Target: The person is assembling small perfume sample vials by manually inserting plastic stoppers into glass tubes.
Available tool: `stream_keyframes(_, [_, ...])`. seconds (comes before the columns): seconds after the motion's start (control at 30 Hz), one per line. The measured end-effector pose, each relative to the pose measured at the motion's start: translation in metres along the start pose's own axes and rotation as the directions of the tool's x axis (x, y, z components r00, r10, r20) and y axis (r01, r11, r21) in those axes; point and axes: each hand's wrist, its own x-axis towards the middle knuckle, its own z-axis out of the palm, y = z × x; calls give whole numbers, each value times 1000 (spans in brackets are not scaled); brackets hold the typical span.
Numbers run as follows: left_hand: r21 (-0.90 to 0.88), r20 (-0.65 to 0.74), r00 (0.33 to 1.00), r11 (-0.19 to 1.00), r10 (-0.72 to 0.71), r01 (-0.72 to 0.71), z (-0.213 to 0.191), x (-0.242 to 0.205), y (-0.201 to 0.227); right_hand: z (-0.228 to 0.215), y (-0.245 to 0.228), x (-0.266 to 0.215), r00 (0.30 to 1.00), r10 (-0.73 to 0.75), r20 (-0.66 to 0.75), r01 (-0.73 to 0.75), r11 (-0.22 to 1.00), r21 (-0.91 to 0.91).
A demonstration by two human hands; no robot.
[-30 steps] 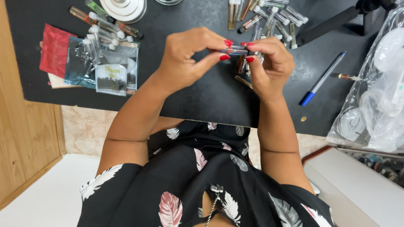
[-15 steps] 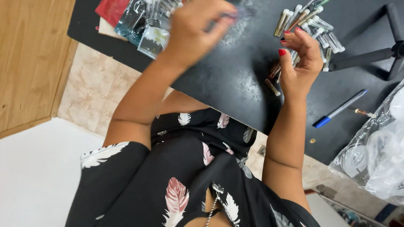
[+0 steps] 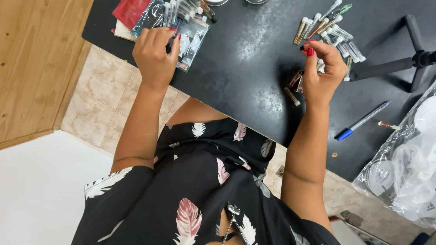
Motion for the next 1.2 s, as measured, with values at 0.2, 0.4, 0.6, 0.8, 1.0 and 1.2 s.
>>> stream_keyframes(0.2, [22, 55, 997, 999, -49, 48, 2, 8, 2, -2, -1, 1, 999, -34, -3, 34, 999, -32])
stream_keyframes(0.4, [-9, 79, 994, 997, -73, 74, -4, 14, 11, -13, 0, 5, 998, -34, -60, 32, 999, -44])
stream_keyframes(0.6, [-70, 46, 999, 997, -12, 15, -14, 29, 26, -32, 12, 8, 983, 5, -183, -12, 999, -37])
stream_keyframes(0.8, [-229, 93, 986, 967, 136, -111, -17, 55, 77, -37, 13, 11, 980, -24, -196, 7, 996, -86])
stream_keyframes(1.0, [-450, 225, 900, 859, 372, -243, 58, 72, 168, -37, 18, 10, 980, -3, -197, -17, 995, -98])
stream_keyframes(1.2, [-256, 347, 860, 920, 375, -298, 148, 71, 217, -41, 18, 12, 979, 20, -204, -42, 994, -104])
